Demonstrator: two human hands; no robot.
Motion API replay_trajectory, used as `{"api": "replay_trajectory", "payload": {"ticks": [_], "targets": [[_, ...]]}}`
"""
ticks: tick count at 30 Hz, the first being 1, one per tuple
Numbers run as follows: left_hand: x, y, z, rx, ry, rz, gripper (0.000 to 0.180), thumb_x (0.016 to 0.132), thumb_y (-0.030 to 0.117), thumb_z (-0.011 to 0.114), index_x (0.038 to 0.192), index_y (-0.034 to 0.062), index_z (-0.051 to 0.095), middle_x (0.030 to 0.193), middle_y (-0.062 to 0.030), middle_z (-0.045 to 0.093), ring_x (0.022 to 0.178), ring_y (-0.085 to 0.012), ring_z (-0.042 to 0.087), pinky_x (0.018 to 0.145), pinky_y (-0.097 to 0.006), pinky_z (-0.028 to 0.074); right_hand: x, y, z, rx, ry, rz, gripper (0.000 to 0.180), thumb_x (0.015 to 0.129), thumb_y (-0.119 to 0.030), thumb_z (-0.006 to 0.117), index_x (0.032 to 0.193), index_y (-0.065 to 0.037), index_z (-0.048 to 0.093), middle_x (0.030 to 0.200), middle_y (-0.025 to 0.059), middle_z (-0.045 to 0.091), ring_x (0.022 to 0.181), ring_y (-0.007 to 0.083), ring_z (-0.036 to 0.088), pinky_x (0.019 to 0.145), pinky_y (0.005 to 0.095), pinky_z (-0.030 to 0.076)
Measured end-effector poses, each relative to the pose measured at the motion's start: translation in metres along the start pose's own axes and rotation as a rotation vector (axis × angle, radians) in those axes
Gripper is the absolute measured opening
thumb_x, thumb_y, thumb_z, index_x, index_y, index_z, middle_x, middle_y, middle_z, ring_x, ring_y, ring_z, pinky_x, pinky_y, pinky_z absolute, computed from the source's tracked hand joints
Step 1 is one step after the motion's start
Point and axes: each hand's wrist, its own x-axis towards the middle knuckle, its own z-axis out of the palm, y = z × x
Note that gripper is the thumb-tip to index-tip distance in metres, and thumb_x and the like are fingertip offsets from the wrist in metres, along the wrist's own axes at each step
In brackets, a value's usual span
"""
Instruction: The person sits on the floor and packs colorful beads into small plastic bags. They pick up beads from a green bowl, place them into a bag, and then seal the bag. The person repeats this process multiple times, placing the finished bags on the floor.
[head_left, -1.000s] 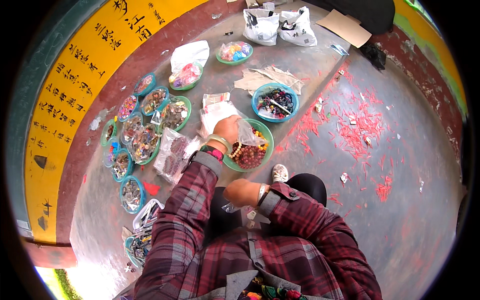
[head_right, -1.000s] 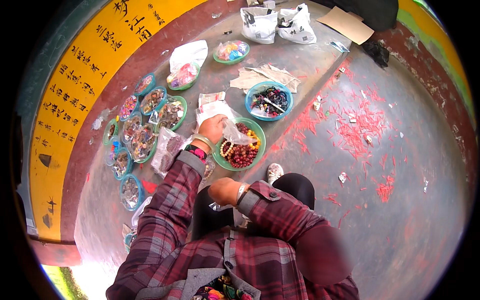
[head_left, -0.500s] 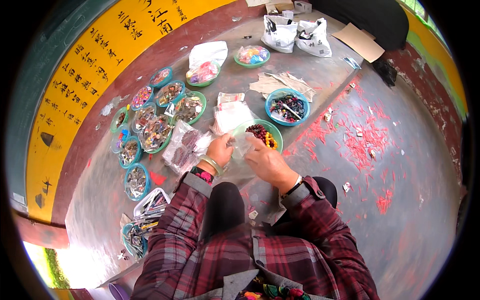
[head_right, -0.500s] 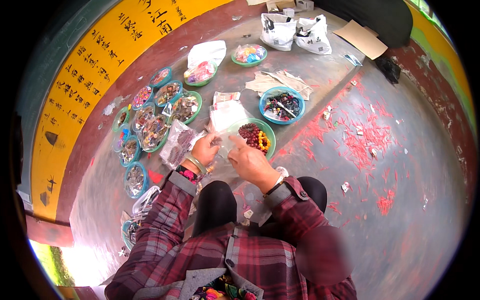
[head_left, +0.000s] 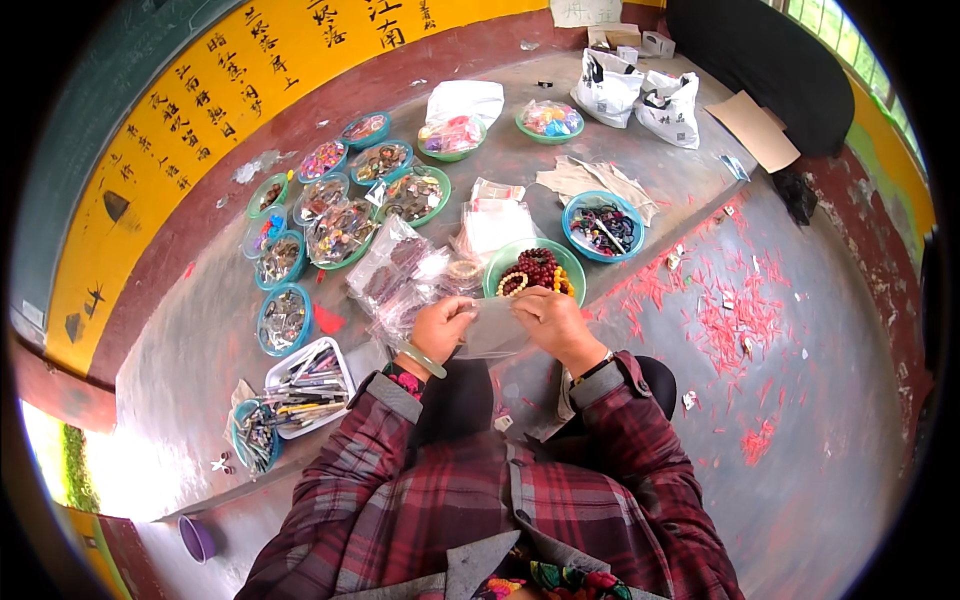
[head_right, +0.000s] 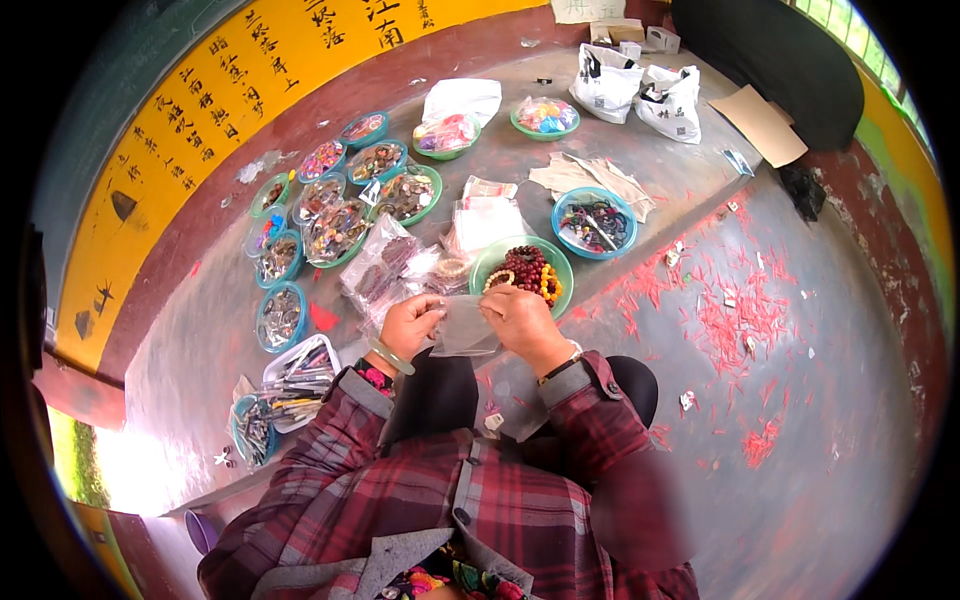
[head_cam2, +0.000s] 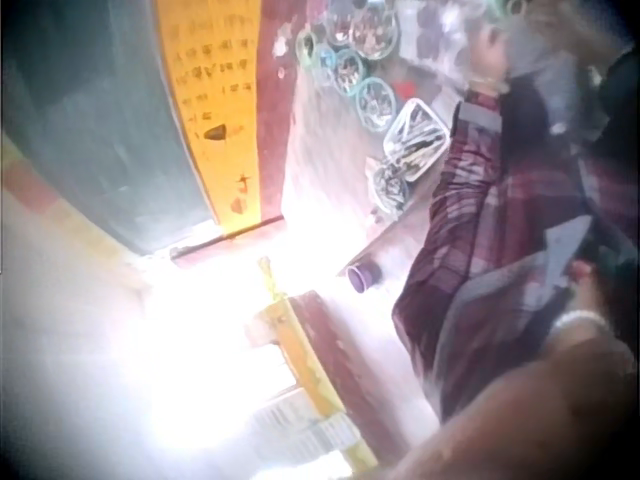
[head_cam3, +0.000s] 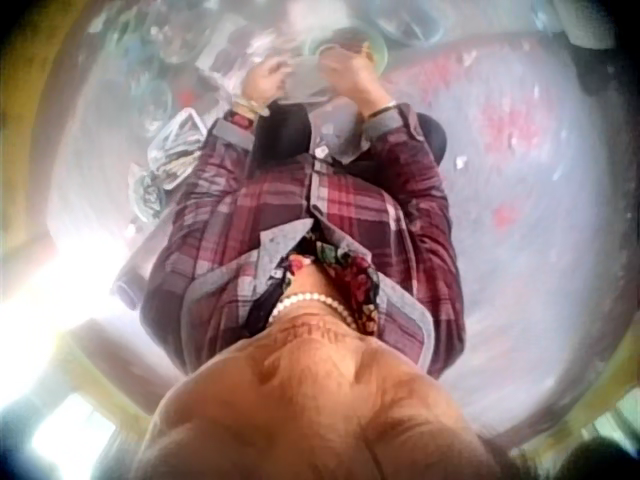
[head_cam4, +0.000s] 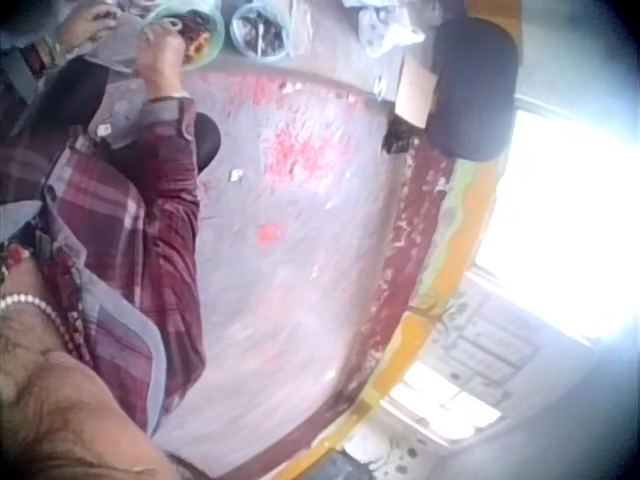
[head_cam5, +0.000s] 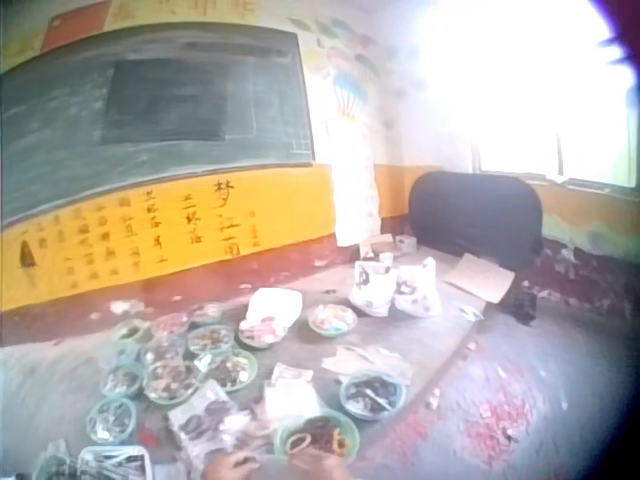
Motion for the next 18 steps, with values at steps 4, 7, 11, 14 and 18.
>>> {"api": "replay_trajectory", "payload": {"ticks": [4, 7, 11, 14, 18], "targets": [[-0.018, -0.006, -0.006, -0.174, 0.047, -0.026, 0.022, 0.088, 0.009, 0.052, 0.107, 0.0003, 0.06, 0.094, -0.0054, 0.062, 0.073, -0.0082, 0.058, 0.056, -0.022, 0.05, -0.004, -0.011, 0.002, 0.056, -0.033, 0.049, 0.007, 0.072, -0.005, 0.062, 0.078, -0.001, 0.063, 0.076, 0.0122, 0.061, 0.068, 0.029, 0.06, 0.06, 0.0333, 0.047], [-0.031, 0.006, -0.007, -0.298, 0.083, 0.003, 0.023, 0.089, 0.011, 0.052, 0.107, -0.0007, 0.06, 0.096, -0.0059, 0.062, 0.076, -0.0109, 0.06, 0.061, -0.024, 0.054, -0.012, -0.019, 0.004, 0.078, -0.06, 0.099, 0.006, 0.073, -0.005, 0.063, 0.078, -0.001, 0.062, 0.074, 0.0115, 0.06, 0.066, 0.0271, 0.059, 0.059, 0.0319, 0.046], [-0.047, 0.014, -0.011, -0.18, 0.069, 0.159, 0.023, 0.09, 0.01, 0.051, 0.106, -0.0021, 0.06, 0.095, -0.0079, 0.062, 0.079, -0.0135, 0.061, 0.064, -0.025, 0.055, -0.035, -0.031, 0.013, 0.114, -0.122, 0.161, 0.007, 0.075, -0.006, 0.064, 0.078, 0.0, 0.062, 0.072, 0.0104, 0.059, 0.064, 0.0237, 0.058, 0.057, 0.0305, 0.045], [-0.058, 0.014, -0.016, -0.141, 0.034, 0.253, 0.021, 0.09, 0.009, 0.05, 0.104, -0.0027, 0.06, 0.092, -0.0089, 0.062, 0.077, -0.0137, 0.061, 0.063, -0.026, 0.054, -0.044, -0.049, 0.014, 0.133, -0.196, 0.222, 0.007, 0.075, -0.006, 0.064, 0.079, 0.0, 0.062, 0.071, 0.0101, 0.059, 0.063, 0.0224, 0.058, 0.056, 0.0301, 0.044], [-0.072, 0.02, -0.016, -0.257, -0.018, 0.185, 0.018, 0.091, 0.008, 0.047, 0.101, -0.0027, 0.057, 0.083, -0.0079, 0.062, 0.072, -0.0134, 0.062, 0.062, -0.026, 0.053, -0.053, -0.059, 0.012, 0.143, -0.213, 0.236, 0.008, 0.076, -0.007, 0.064, 0.081, -0.001, 0.063, 0.07, 0.0107, 0.058, 0.062, 0.0223, 0.057, 0.057, 0.0298, 0.044]]}}
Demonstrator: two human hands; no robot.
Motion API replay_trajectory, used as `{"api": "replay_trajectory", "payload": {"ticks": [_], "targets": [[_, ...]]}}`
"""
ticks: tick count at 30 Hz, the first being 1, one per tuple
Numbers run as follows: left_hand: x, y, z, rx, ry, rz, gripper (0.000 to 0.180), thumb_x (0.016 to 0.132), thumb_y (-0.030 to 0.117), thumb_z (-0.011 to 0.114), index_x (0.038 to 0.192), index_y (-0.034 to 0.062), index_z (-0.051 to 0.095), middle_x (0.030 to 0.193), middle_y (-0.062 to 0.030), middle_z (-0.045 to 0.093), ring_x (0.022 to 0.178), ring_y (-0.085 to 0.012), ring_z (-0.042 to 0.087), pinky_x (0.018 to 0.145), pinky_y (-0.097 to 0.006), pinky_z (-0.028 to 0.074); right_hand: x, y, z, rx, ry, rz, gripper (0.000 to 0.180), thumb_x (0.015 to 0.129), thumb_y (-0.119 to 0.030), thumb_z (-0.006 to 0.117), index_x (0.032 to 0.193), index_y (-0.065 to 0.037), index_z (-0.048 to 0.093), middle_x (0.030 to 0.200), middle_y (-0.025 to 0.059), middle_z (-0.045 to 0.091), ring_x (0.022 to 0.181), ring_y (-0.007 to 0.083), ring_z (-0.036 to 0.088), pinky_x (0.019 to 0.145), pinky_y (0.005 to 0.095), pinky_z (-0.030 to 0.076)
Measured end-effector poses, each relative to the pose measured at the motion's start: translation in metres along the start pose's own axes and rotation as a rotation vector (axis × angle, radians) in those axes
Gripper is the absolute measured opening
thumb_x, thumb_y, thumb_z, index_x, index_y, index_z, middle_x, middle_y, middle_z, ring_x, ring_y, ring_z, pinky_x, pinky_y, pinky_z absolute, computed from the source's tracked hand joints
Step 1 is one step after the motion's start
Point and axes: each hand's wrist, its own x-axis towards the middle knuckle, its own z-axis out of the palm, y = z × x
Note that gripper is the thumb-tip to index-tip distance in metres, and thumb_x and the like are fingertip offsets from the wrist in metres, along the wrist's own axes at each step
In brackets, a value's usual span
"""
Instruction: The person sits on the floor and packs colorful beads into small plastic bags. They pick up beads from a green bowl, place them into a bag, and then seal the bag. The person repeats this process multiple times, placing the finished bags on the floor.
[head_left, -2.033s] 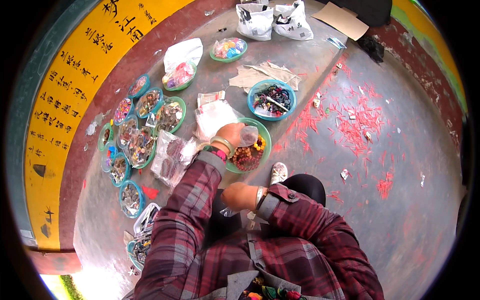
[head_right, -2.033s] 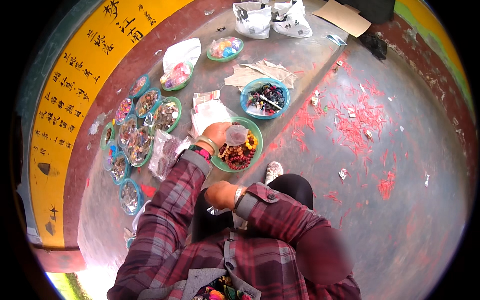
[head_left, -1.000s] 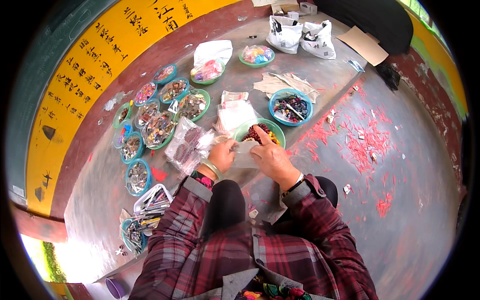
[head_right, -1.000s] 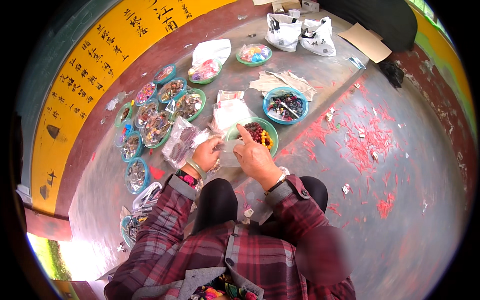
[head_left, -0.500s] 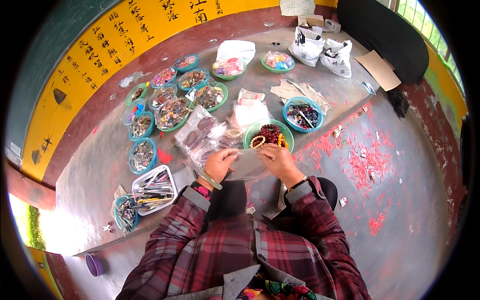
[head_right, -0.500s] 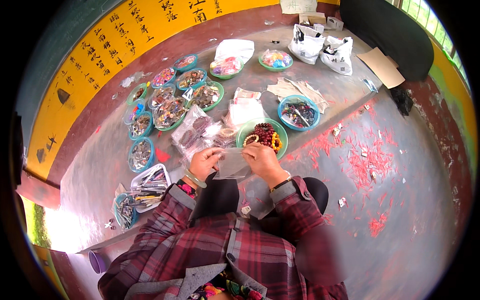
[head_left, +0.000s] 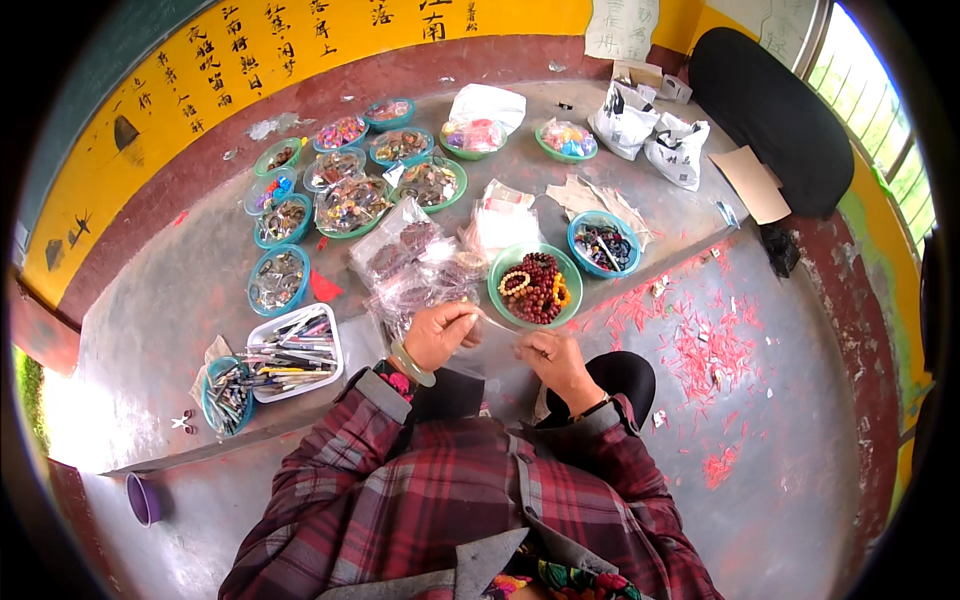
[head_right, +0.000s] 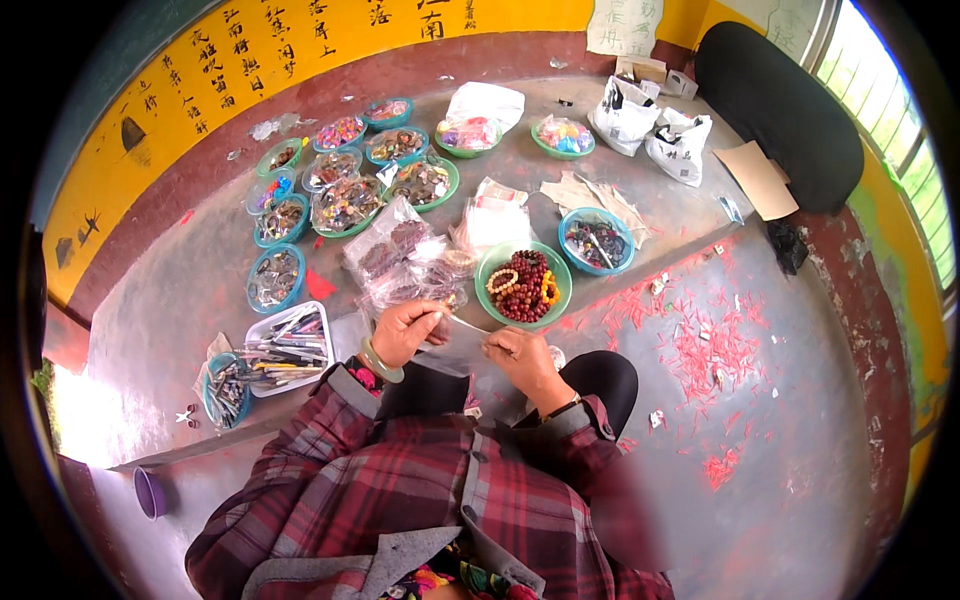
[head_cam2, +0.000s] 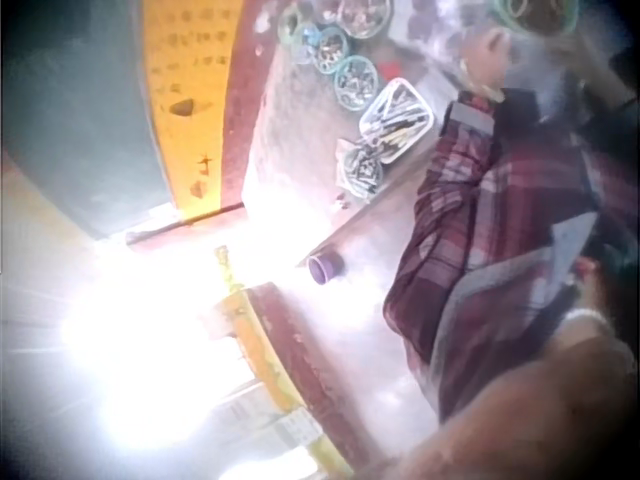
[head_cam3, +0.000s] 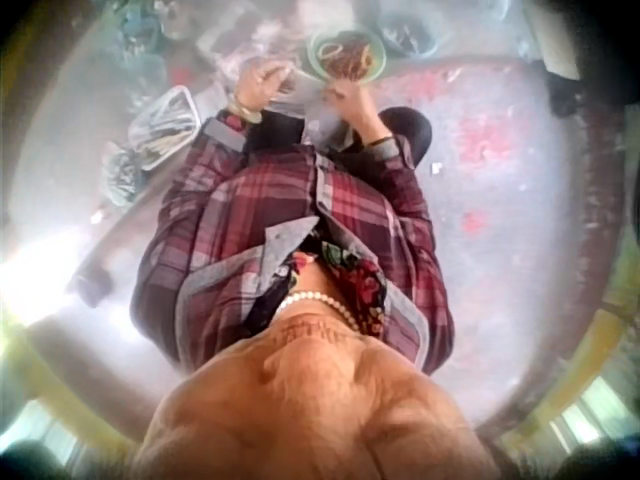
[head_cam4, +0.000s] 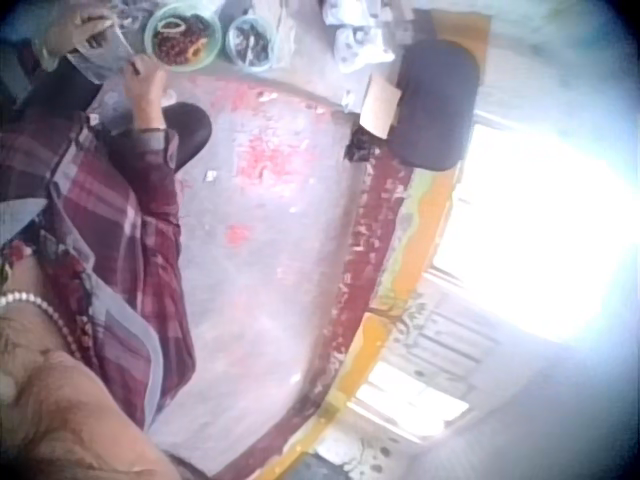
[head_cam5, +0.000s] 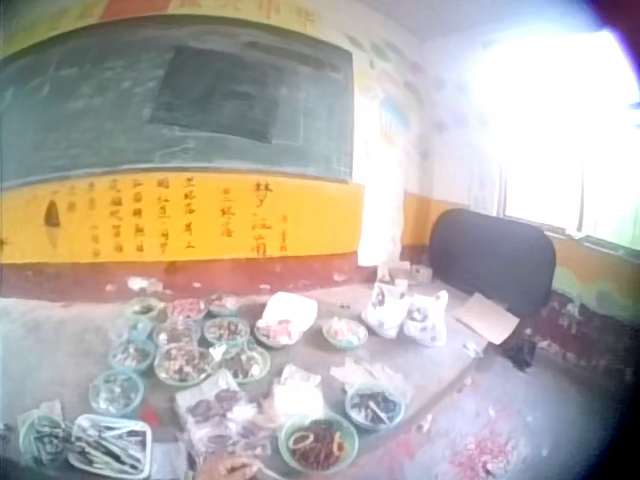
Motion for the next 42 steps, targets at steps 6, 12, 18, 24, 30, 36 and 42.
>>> {"api": "replay_trajectory", "payload": {"ticks": [6, 12, 18, 24, 30, 36, 42], "targets": [[-0.012, -0.009, 0.001, 0.006, 0.039, -0.11, 0.017, 0.092, 0.011, 0.046, 0.099, -0.0017, 0.054, 0.081, -0.0054, 0.061, 0.074, -0.0128, 0.063, 0.061, -0.024, 0.053, -0.005, -0.004, 0.003, -0.09, -0.015, 0.0, 0.007, 0.076, -0.007, 0.063, 0.081, -0.001, 0.062, 0.07, 0.0112, 0.058, 0.063, 0.0242, 0.058, 0.058, 0.0314, 0.045], [-0.011, -0.034, -0.001, -0.021, 0.019, 0.008, 0.019, 0.092, 0.014, 0.049, 0.099, -0.0023, 0.055, 0.085, -0.0079, 0.063, 0.076, -0.0148, 0.063, 0.065, -0.027, 0.054, -0.001, -0.001, 0.004, -0.125, 0.011, 0.048, 0.008, 0.075, -0.007, 0.063, 0.081, -0.001, 0.062, 0.072, 0.011, 0.059, 0.066, 0.0246, 0.059, 0.06, 0.0315, 0.046], [-0.012, -0.035, -0.003, -0.07, 0.085, -0.128, 0.021, 0.091, 0.017, 0.051, 0.094, -0.0015, 0.06, 0.08, -0.0062, 0.063, 0.072, -0.0129, 0.062, 0.064, -0.025, 0.052, 0.002, -0.001, 0.003, -0.122, 0.021, 0.066, 0.008, 0.075, -0.006, 0.064, 0.08, 0.0, 0.062, 0.073, 0.0105, 0.06, 0.066, 0.0217, 0.059, 0.06, 0.0301, 0.046], [-0.013, -0.022, -0.003, -0.095, 0.129, -0.204, 0.024, 0.092, 0.019, 0.049, 0.094, -0.0022, 0.06, 0.076, -0.0057, 0.063, 0.068, -0.0119, 0.062, 0.059, -0.024, 0.052, -0.001, 0.004, 0.009, -0.121, -0.015, 0.09, 0.009, 0.076, -0.007, 0.063, 0.081, -0.001, 0.062, 0.076, 0.0105, 0.061, 0.071, 0.0245, 0.06, 0.064, 0.0306, 0.046], [-0.01, -0.038, -0.01, -0.071, 0.261, -0.161, 0.027, 0.094, 0.022, 0.046, 0.097, -0.0021, 0.057, 0.081, -0.0068, 0.063, 0.074, -0.0134, 0.063, 0.064, -0.025, 0.053, 0.004, -0.006, 0.002, -0.156, 0.098, -0.071, 0.008, 0.073, -0.003, 0.065, 0.08, -0.001, 0.062, 0.086, 0.0114, 0.06, 0.075, 0.0262, 0.061, 0.068, 0.0315, 0.048], [-0.007, -0.039, -0.005, -0.255, 0.302, -0.128, 0.022, 0.093, 0.015, 0.048, 0.096, -0.0039, 0.058, 0.084, -0.0024, 0.057, 0.077, -0.01, 0.06, 0.066, -0.024, 0.053, 0.013, -0.06, -0.013, -0.217, -0.105, -0.139, 0.007, 0.078, -0.007, 0.062, 0.081, -0.001, 0.061, 0.079, 0.0125, 0.059, 0.072, 0.0287, 0.059, 0.061, 0.0326, 0.047], [-0.008, -0.021, 0.011, -0.051, 0.105, -0.11, 0.027, 0.094, 0.021, 0.048, 0.087, -0.0038, 0.055, 0.071, 0.0024, 0.048, 0.066, -0.0056, 0.048, 0.06, -0.022, 0.045, 0.012, -0.048, -0.003, -0.186, -0.154, -0.003, 0.01, 0.08, -0.011, 0.06, 0.083, -0.001, 0.062, 0.07, 0.0116, 0.059, 0.061, 0.0284, 0.057, 0.056, 0.0329, 0.045]]}}
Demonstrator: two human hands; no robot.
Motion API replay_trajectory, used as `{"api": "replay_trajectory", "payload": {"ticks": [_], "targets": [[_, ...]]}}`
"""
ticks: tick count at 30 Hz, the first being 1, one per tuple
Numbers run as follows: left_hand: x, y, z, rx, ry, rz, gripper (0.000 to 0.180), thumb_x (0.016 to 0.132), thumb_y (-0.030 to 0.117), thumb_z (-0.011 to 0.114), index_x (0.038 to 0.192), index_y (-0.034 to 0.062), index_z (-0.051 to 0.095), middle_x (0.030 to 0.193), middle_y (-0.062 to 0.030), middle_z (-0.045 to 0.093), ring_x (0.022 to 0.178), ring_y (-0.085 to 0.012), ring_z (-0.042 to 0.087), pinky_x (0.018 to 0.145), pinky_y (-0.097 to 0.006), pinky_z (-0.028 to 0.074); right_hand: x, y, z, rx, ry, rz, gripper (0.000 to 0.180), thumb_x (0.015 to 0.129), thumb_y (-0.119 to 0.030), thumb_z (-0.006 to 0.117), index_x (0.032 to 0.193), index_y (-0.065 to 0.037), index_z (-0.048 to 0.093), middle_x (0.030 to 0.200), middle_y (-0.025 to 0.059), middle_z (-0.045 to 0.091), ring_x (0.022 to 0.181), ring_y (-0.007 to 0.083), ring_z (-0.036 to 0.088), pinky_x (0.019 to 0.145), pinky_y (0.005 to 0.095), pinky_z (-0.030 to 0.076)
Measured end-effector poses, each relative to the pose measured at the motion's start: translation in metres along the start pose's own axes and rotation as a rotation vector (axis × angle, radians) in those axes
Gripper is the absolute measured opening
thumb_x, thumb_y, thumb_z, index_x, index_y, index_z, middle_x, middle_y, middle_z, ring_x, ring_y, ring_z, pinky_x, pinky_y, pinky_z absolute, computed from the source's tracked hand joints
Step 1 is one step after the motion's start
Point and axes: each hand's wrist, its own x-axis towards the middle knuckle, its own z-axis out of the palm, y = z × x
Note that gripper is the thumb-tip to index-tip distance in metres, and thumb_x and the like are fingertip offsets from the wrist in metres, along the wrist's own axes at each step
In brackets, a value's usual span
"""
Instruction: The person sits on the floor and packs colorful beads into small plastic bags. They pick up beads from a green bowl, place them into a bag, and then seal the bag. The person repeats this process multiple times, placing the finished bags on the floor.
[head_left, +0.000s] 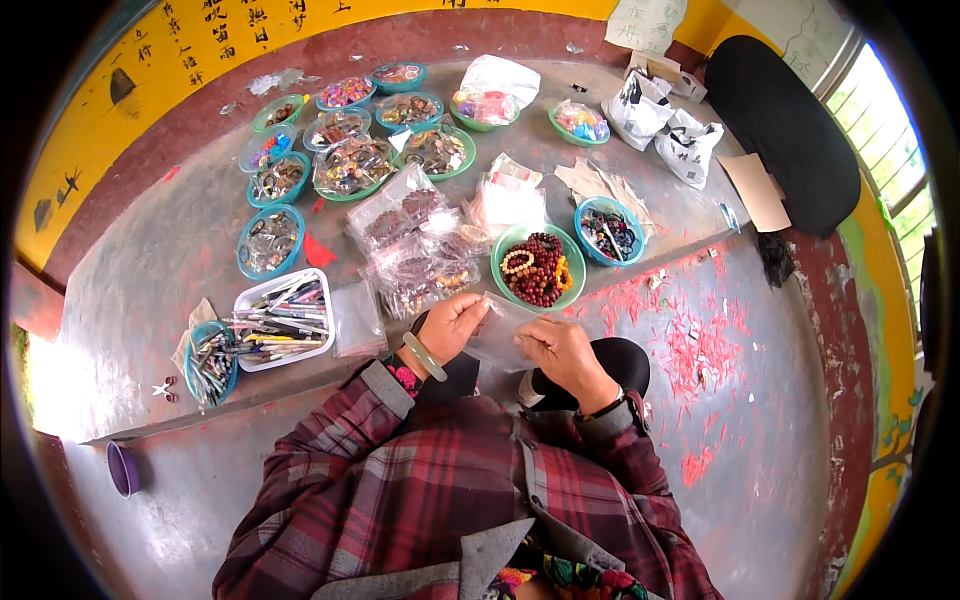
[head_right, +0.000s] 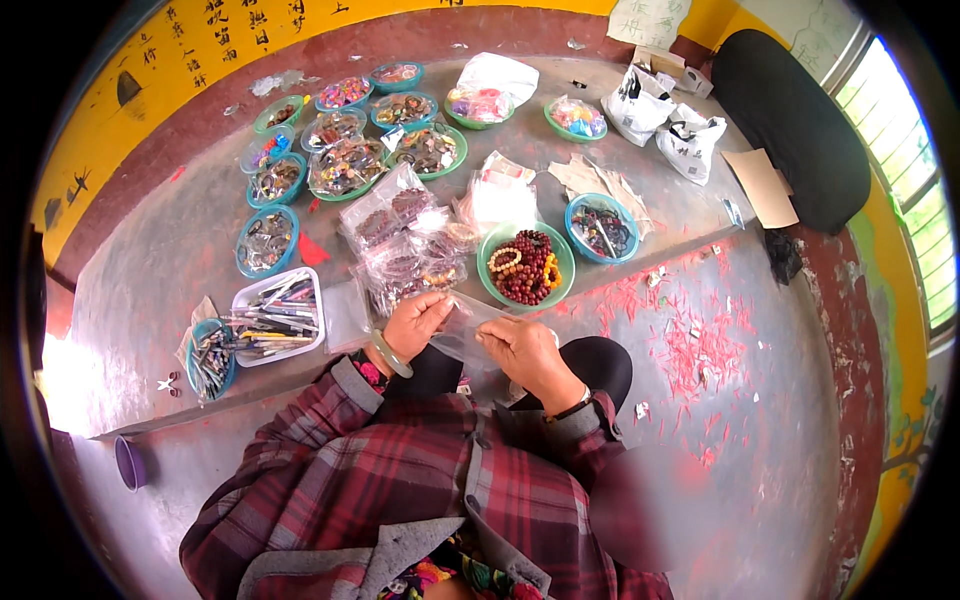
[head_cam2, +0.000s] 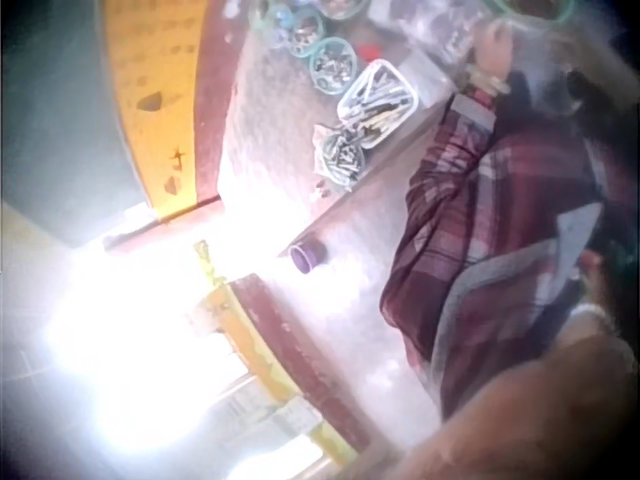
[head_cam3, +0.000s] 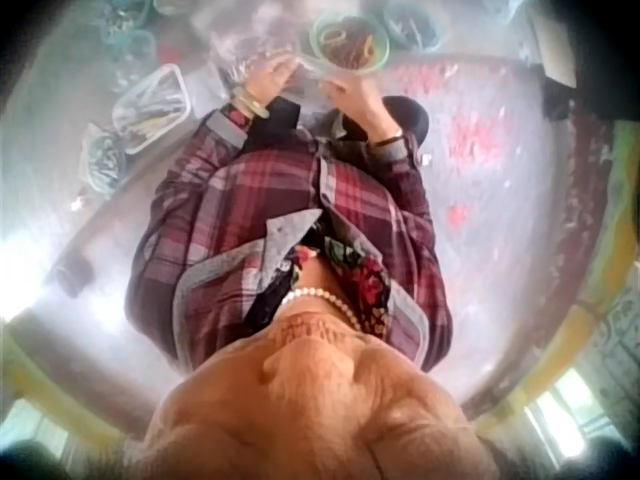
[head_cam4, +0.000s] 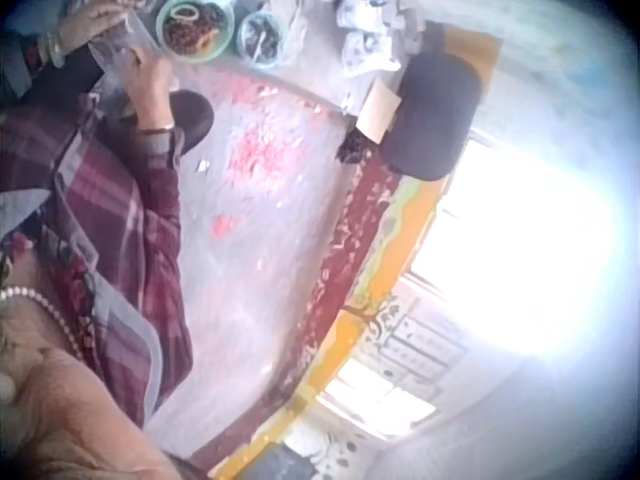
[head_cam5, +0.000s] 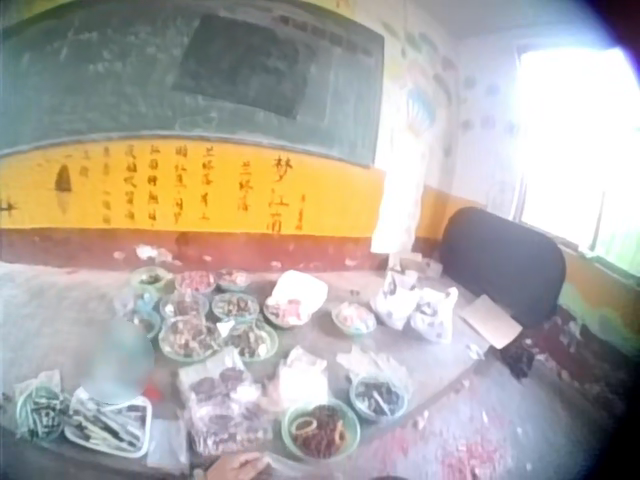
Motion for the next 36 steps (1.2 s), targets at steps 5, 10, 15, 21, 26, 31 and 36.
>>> {"api": "replay_trajectory", "payload": {"ticks": [5, 10, 15, 21, 26, 31, 36], "targets": [[-0.005, 0.009, 0.0, 0.084, -0.142, -0.014, 0.027, 0.093, 0.022, 0.05, 0.087, -0.0036, 0.057, 0.071, 0.0016, 0.053, 0.066, -0.0055, 0.046, 0.06, -0.024, 0.042, -0.001, 0.007, 0.001, 0.098, 0.038, 0.123, 0.011, 0.08, -0.01, 0.059, 0.085, -0.001, 0.062, 0.067, 0.0112, 0.059, 0.058, 0.0244, 0.059, 0.054, 0.032, 0.045], [-0.007, 0.01, 0.016, -0.005, -0.219, -0.023, 0.024, 0.089, 0.02, 0.055, 0.096, -0.0018, 0.061, 0.078, -0.0012, 0.061, 0.073, -0.0063, 0.053, 0.067, -0.023, 0.044, 0.0, 0.011, 0.001, 0.046, 0.055, 0.115, 0.006, 0.079, -0.004, 0.059, 0.081, 0.002, 0.061, 0.066, 0.009, 0.058, 0.06, 0.02, 0.059, 0.053, 0.0282, 0.044], [-0.009, 0.003, 0.012, 0.234, -0.175, -0.008, 0.018, 0.086, 0.017, 0.058, 0.094, 0.0017, 0.064, 0.071, -0.004, 0.059, 0.068, -0.0074, 0.054, 0.063, -0.024, 0.044, 0.003, 0.002, -0.001, -0.055, 0.199, 0.133, 0.027, 0.073, -0.006, 0.063, 0.099, -0.002, 0.059, 0.094, 0.0142, 0.06, 0.081, 0.0295, 0.058, 0.063, 0.0328, 0.047], [-0.007, -0.002, 0.018, 0.531, -0.167, 0.384, 0.016, 0.084, 0.014, 0.058, 0.098, 0.0079, 0.064, 0.075, -0.0124, 0.06, 0.065, -0.0249, 0.059, 0.058, -0.031, 0.045, 0.004, 0.014, 0.009, -0.035, 0.111, 0.051, 0.028, 0.071, -0.004, 0.064, 0.099, -0.002, 0.058, 0.097, 0.015, 0.059, 0.084, 0.031, 0.057, 0.069, 0.0348, 0.046], [-0.008, -0.011, 0.015, 0.563, -0.111, 0.384, 0.016, 0.082, 0.015, 0.059, 0.095, 0.0069, 0.062, 0.077, -0.0119, 0.061, 0.069, -0.0268, 0.059, 0.061, -0.033, 0.046, 0.003, 0.009, 0.01, 0.088, 0.024, 0.277, 0.009, 0.078, -0.003, 0.061, 0.085, 0.001, 0.061, 0.073, 0.0115, 0.059, 0.065, 0.0211, 0.058, 0.059, 0.0293, 0.044], [-0.005, -0.026, 0.006, 0.553, -0.124, 0.106, 0.015, 0.08, 0.013, 0.061, 0.092, 0.0042, 0.062, 0.076, -0.0121, 0.061, 0.069, -0.0246, 0.06, 0.062, -0.031, 0.046, 0.004, 0.023, 0.011, 0.085, 0.226, 0.139, 0.008, 0.079, -0.003, 0.061, 0.087, -0.001, 0.062, 0.071, 0.0108, 0.059, 0.062, 0.0181, 0.057, 0.057, 0.0271, 0.044], [-0.001, -0.054, -0.002, 0.465, -0.206, 0.025, 0.013, 0.078, 0.011, 0.061, 0.089, 0.0035, 0.063, 0.077, -0.0116, 0.062, 0.072, -0.0212, 0.061, 0.065, -0.03, 0.046, 0.007, 0.044, 0.004, 0.034, 0.281, 0.055, 0.01, 0.078, -0.003, 0.061, 0.089, -0.002, 0.062, 0.073, 0.0098, 0.061, 0.063, 0.0185, 0.058, 0.059, 0.0274, 0.045]]}}
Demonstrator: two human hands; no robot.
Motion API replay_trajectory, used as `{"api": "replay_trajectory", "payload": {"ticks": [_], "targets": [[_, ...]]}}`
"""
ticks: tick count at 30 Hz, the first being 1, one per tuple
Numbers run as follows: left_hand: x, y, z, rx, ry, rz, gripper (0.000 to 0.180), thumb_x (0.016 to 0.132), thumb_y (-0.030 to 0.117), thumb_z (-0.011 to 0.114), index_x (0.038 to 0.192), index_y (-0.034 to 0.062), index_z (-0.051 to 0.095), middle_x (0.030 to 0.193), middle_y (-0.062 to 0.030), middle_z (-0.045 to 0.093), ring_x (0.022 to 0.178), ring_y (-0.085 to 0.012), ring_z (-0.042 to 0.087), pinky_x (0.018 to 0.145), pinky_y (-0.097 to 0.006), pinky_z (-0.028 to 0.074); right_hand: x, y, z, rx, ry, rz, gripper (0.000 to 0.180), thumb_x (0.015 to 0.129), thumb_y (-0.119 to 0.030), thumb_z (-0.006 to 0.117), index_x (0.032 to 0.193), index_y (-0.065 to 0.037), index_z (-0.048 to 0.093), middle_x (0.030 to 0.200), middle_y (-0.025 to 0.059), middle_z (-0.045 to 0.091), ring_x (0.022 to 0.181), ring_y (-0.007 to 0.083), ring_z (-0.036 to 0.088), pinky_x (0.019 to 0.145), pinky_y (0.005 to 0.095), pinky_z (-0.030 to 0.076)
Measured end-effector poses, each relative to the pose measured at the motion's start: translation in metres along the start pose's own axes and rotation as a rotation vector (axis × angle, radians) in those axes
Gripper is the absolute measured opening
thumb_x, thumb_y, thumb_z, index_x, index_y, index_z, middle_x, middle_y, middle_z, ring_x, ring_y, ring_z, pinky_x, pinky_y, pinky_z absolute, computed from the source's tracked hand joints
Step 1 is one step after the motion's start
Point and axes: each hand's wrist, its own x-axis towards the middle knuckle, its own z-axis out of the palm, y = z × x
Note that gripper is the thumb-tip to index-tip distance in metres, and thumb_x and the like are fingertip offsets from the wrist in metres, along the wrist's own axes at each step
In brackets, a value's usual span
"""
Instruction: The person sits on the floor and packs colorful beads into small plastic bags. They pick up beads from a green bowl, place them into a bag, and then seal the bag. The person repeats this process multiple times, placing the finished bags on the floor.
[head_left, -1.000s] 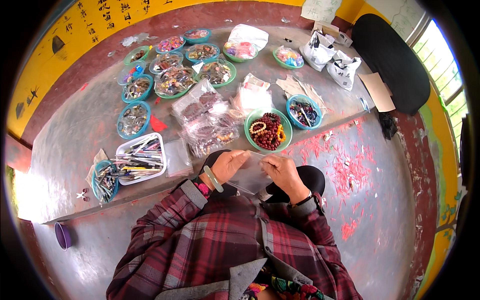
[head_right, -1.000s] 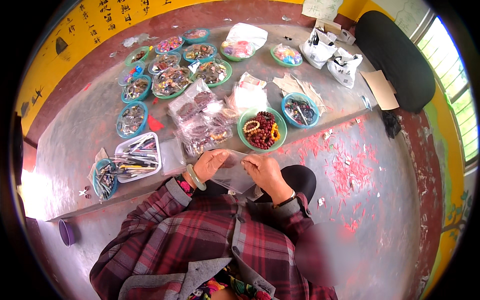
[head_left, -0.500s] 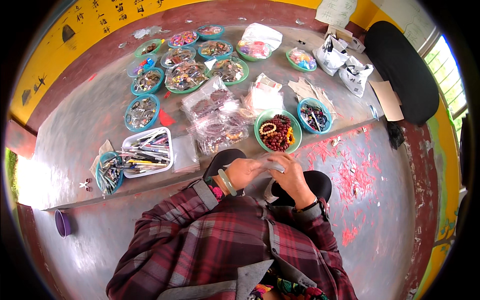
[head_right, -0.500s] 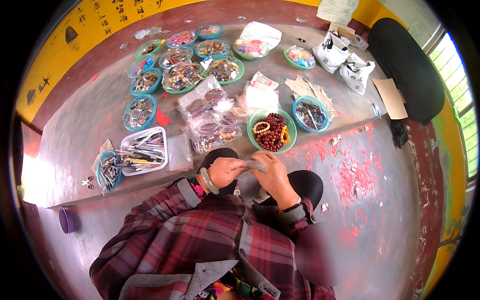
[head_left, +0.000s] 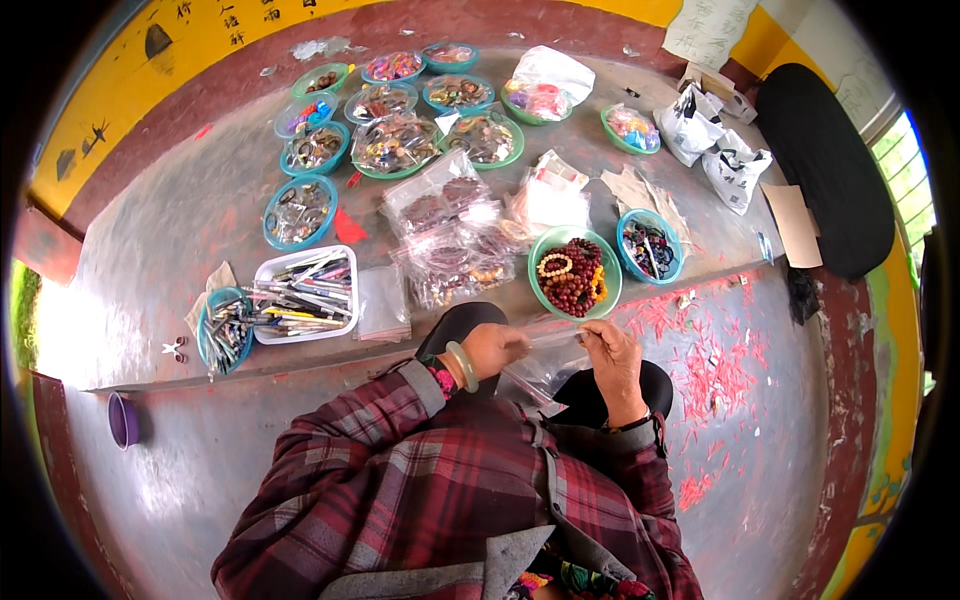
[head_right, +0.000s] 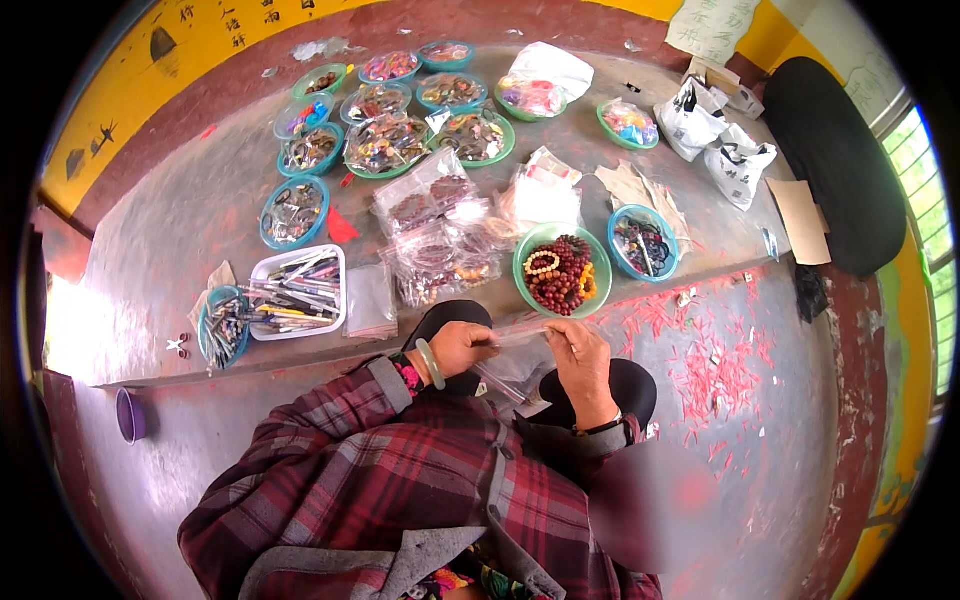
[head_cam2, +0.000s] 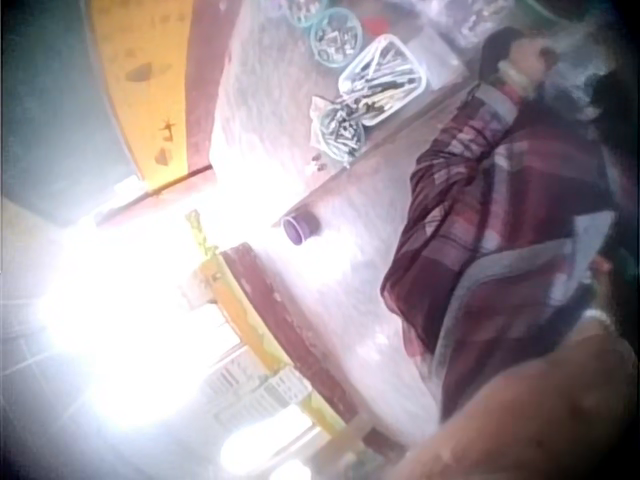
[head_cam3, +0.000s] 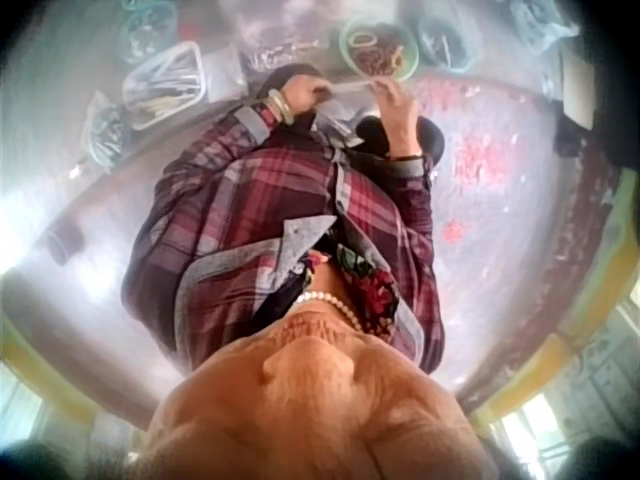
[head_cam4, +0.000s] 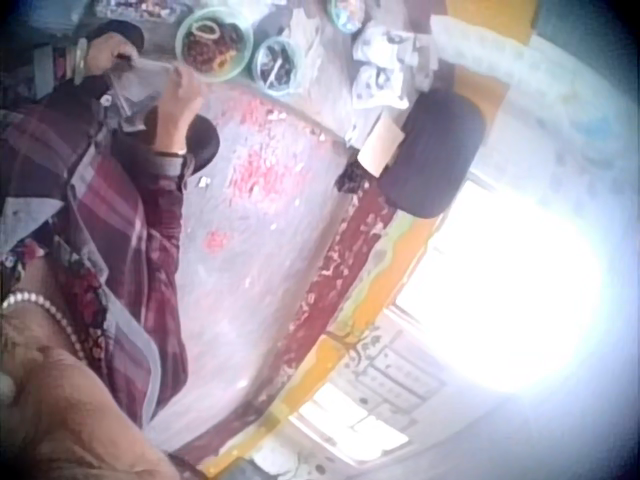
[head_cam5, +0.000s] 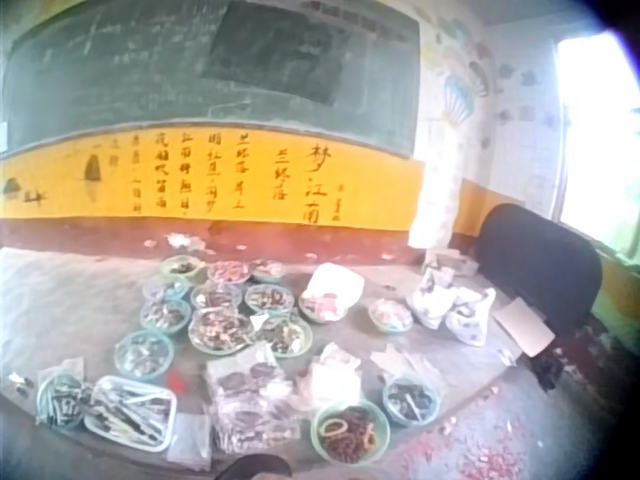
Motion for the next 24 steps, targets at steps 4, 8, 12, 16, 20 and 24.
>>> {"api": "replay_trajectory", "payload": {"ticks": [4, 8, 12, 16, 20, 24], "targets": [[0.006, -0.019, 0.002, 0.12, -0.031, 0.014, 0.013, 0.078, 0.011, 0.061, 0.088, 0.0033, 0.064, 0.077, -0.0113, 0.063, 0.073, -0.0188, 0.061, 0.068, -0.029, 0.047, 0.001, 0.011, 0.001, 0.008, 0.041, 0.064, 0.009, 0.081, -0.003, 0.061, 0.09, -0.002, 0.061, 0.07, 0.0068, 0.06, 0.061, 0.0136, 0.058, 0.057, 0.0258, 0.046], [0.007, -0.03, -0.001, -0.066, 0.021, -0.053, 0.015, 0.078, 0.015, 0.06, 0.087, 0.005, 0.065, 0.078, -0.014, 0.064, 0.074, -0.0262, 0.062, 0.068, -0.033, 0.046, 0.009, 0.045, -0.002, 0.024, 0.147, 0.099, 0.007, 0.084, -0.005, 0.059, 0.091, -0.002, 0.059, 0.068, 0.0026, 0.057, 0.056, 0.0086, 0.054, 0.051, 0.0227, 0.046], [0.016, -0.04, -0.017, -0.226, 0.064, -0.192, 0.017, 0.079, 0.017, 0.062, 0.088, 0.0019, 0.066, 0.078, -0.0049, 0.066, 0.066, -0.0105, 0.059, 0.065, -0.026, 0.047, 0.012, 0.071, -0.003, 0.072, 0.234, 0.185, 0.005, 0.085, -0.005, 0.058, 0.088, -0.002, 0.058, 0.063, 0.0021, 0.054, 0.054, 0.0082, 0.052, 0.05, 0.0233, 0.044], [0.026, -0.089, -0.042, 0.085, 0.318, -0.269, 0.019, 0.079, 0.02, 0.061, 0.084, 0.0021, 0.066, 0.078, -0.0087, 0.066, 0.069, -0.0204, 0.062, 0.066, -0.031, 0.047, 0.017, 0.076, -0.007, 0.064, 0.172, 0.326, 0.008, 0.086, -0.008, 0.056, 0.084, -0.001, 0.058, 0.058, 0.0017, 0.052, 0.051, 0.008, 0.049, 0.047, 0.0242, 0.041], [0.042, -0.141, -0.072, 0.585, 0.421, -0.335, 0.016, 0.077, 0.018, 0.059, 0.085, 0.0051, 0.064, 0.089, -0.0118, 0.063, 0.089, -0.0299, 0.057, 0.079, -0.037, 0.045, 0.02, 0.073, 0.002, -0.075, -0.008, 0.411, 0.011, 0.084, -0.012, 0.057, 0.082, -0.002, 0.059, 0.055, 0.0077, 0.053, 0.048, 0.0139, 0.053, 0.048, 0.0285, 0.042], [0.062, -0.175, -0.088, 0.882, 0.276, -0.397, 0.021, 0.076, 0.016, 0.058, 0.094, 0.0062, 0.061, 0.1, -0.012, 0.059, 0.099, -0.0295, 0.053, 0.087, -0.038, 0.043, 0.023, 0.071, 0.008, -0.124, -0.113, 0.375, 0.01, 0.082, -0.013, 0.057, 0.081, -0.003, 0.059, 0.057, 0.0122, 0.056, 0.05, 0.0222, 0.057, 0.05, 0.0322, 0.043]]}}
